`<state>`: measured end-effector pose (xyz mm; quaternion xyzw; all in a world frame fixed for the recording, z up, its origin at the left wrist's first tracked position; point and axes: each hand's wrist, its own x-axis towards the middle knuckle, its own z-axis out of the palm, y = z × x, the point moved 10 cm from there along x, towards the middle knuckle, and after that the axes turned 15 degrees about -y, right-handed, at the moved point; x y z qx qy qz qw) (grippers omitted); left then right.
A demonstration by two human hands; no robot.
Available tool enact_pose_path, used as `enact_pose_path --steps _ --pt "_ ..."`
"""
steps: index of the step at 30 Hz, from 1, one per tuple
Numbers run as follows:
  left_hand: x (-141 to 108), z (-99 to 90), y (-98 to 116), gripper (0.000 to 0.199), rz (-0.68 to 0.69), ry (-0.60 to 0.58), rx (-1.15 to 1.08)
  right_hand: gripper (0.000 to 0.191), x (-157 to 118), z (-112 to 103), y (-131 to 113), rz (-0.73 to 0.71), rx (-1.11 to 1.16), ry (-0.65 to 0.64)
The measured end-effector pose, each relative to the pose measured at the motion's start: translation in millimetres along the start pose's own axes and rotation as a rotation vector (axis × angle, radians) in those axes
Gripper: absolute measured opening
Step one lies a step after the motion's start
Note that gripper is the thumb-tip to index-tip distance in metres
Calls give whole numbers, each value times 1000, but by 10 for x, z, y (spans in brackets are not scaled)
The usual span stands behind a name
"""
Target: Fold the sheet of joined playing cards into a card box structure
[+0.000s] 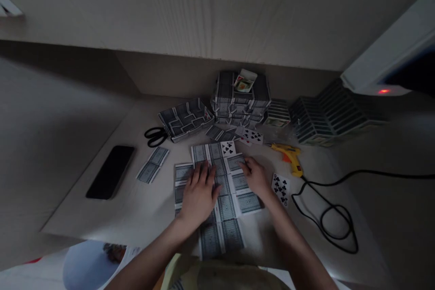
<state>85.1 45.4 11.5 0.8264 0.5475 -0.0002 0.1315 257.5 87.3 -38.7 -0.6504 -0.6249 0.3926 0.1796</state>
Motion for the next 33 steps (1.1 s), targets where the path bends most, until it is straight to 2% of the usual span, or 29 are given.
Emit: enact_pose_path --steps 2,5,8,10,13,18,22,27,30,33 --pt "61 -110 -33 46 5 23 -40 24 92 -87 -81 -95 10 -43" --pt "247 -424 -112 48 68 130 -128 23 144 -241 -245 -204 -10 -55" --pt "488 -615 -183 51 153 126 -247 25 97 -308 -479 -314 -66 -71" --pt "627 -602 -200 49 185 47 -307 24 46 -300 -611 -349 -126 -89" --pt "728 -499 -172 31 210 -51 -325 22 -19 -247 -746 -371 -225 -122" --pt "722 -316 -123 27 219 -163 -195 25 -38 -120 -770 -343 -312 -203" --pt "656 -253 -91 26 227 -249 -34 25 -49 -21 -747 -315 -310 -249" --pt "485 -301 -25 21 240 -278 63 22 -98 42 -762 -298 -92 -376" --pt "382 -346 19 18 271 -267 44 27 -95 66 -735 -245 61 -526" --pt "334 -409 30 21 298 -202 -48 32 -77 120 -670 -150 181 -696"
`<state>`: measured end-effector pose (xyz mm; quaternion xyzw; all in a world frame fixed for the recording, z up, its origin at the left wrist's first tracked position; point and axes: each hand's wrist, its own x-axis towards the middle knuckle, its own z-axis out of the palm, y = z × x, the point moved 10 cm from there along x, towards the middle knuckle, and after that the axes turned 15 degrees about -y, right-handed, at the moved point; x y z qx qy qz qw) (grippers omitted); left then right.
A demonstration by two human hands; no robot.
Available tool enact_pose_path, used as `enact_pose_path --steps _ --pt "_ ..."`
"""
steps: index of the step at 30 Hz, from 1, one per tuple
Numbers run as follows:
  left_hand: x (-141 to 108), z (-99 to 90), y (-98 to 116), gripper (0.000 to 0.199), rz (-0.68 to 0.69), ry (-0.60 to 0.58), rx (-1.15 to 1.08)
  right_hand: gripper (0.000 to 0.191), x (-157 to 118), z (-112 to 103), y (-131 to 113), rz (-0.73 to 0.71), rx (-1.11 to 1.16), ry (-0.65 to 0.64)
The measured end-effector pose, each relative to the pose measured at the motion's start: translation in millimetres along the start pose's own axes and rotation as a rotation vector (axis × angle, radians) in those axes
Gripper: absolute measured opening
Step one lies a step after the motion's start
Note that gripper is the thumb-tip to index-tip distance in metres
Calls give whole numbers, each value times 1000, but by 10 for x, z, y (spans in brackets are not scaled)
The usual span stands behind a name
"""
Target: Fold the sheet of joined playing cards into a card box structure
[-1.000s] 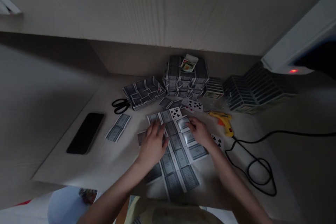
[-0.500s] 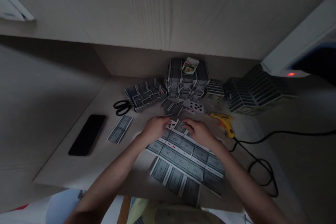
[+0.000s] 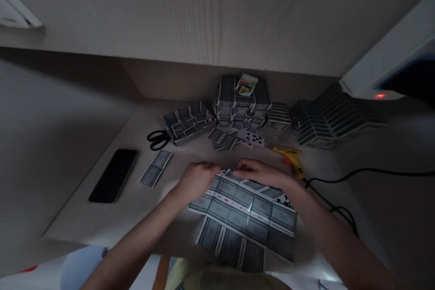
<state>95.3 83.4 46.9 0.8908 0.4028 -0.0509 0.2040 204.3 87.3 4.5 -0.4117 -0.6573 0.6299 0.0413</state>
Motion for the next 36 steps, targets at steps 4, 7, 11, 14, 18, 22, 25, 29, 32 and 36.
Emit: enact_pose_path --steps 4,7,11,14,18,22,25,29,32,36 --pt "-39 -69 -14 24 75 143 -255 39 47 47 36 19 209 -99" --pt "-83 -96 -109 19 73 247 -522 40 51 85 -7 -3 260 -103" --pt "-96 24 -203 22 45 194 -868 40 5 132 -61 8 240 -111" --pt "-82 150 -193 27 66 81 -1067 41 -20 171 -90 28 206 -148" --pt "-42 399 -215 32 56 -63 -1336 44 -10 99 -58 66 132 -76" --pt "4 652 -188 42 29 -233 -1611 43 26 56 -5 74 114 -30" --pt "4 731 -164 47 -44 -336 -1612 43 50 111 20 72 124 -91" --pt "12 651 -140 37 -22 -328 -1477 46 62 176 40 73 106 -167" --pt "17 645 -130 33 30 -319 -1491 51 65 205 41 81 78 -203" --pt "5 661 -115 32 96 -341 -1522 58 47 234 13 98 36 -232"
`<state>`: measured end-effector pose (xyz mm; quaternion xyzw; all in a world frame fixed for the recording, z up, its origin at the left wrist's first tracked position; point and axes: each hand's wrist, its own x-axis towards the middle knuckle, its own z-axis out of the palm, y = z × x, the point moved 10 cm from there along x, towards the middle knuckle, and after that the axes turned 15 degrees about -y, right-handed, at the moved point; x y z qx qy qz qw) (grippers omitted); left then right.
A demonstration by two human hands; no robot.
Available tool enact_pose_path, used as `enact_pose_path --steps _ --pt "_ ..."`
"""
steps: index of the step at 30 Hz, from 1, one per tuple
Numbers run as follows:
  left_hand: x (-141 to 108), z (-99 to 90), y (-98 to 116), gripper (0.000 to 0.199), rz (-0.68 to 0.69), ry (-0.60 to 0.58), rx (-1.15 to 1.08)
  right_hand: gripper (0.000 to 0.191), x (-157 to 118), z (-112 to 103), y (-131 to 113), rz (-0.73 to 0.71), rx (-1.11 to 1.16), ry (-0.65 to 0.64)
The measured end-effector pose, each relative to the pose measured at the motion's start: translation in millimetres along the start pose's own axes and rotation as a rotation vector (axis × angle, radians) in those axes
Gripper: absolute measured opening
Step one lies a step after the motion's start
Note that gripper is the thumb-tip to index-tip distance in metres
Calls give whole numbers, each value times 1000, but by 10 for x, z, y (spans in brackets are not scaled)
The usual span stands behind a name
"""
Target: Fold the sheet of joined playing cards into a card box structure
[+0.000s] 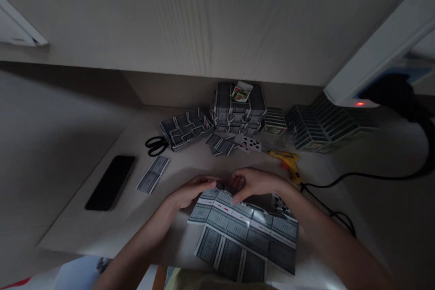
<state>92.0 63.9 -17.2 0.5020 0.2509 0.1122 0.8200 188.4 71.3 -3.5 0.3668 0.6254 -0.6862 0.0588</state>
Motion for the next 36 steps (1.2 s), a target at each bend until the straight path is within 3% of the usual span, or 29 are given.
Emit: enact_pose_path --steps 6,11,20,30,36 --pt "2 46 98 46 5 -30 108 68 -66 18 -63 40 -137 42" --pt "-5 98 221 55 21 -42 312 64 -124 61 -103 34 -164 45" --pt "-90 161 480 42 40 -68 490 65 -124 95 -90 26 -128 0" --pt "-42 282 559 41 -54 -249 565 61 -106 121 -196 -18 -60 -159" --pt "2 312 545 42 -44 -241 603 56 -127 142 -253 -37 -52 -171"
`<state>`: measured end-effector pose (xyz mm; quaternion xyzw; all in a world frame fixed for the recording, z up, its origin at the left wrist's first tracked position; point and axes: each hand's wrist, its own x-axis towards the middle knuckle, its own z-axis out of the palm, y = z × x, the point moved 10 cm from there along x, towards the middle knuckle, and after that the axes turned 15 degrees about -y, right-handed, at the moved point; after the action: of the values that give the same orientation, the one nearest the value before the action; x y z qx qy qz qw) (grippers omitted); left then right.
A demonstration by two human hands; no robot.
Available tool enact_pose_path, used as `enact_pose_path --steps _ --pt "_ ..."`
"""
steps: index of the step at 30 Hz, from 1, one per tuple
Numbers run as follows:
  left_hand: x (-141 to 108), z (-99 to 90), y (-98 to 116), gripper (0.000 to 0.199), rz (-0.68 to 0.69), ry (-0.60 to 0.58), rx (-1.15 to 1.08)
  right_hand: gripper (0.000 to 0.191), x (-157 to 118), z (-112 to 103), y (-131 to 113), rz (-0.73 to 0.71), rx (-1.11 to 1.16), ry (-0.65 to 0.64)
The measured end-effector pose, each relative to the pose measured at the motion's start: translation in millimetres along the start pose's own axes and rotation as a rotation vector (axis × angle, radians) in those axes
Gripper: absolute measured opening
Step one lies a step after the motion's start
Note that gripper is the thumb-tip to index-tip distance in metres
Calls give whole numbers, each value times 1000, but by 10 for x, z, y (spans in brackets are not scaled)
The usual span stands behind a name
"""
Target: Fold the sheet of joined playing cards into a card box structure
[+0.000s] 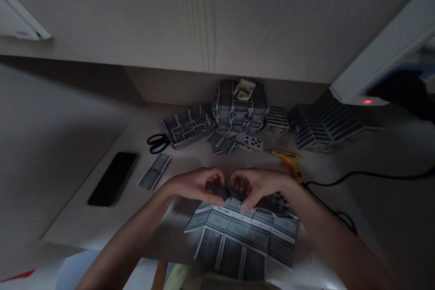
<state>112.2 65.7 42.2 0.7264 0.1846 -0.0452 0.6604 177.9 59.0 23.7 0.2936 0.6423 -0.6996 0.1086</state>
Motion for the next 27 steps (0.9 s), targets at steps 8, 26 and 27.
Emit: enact_pose_path --steps 8,26,27 --pt "-12 -44 12 43 -12 101 123 56 -11 6 20 -40 7 2" --pt "20 -36 -85 43 -2 136 24 64 -50 0 108 56 -67 131" --pt "17 -24 -85 43 8 122 5 63 -49 2 107 56 -64 129"
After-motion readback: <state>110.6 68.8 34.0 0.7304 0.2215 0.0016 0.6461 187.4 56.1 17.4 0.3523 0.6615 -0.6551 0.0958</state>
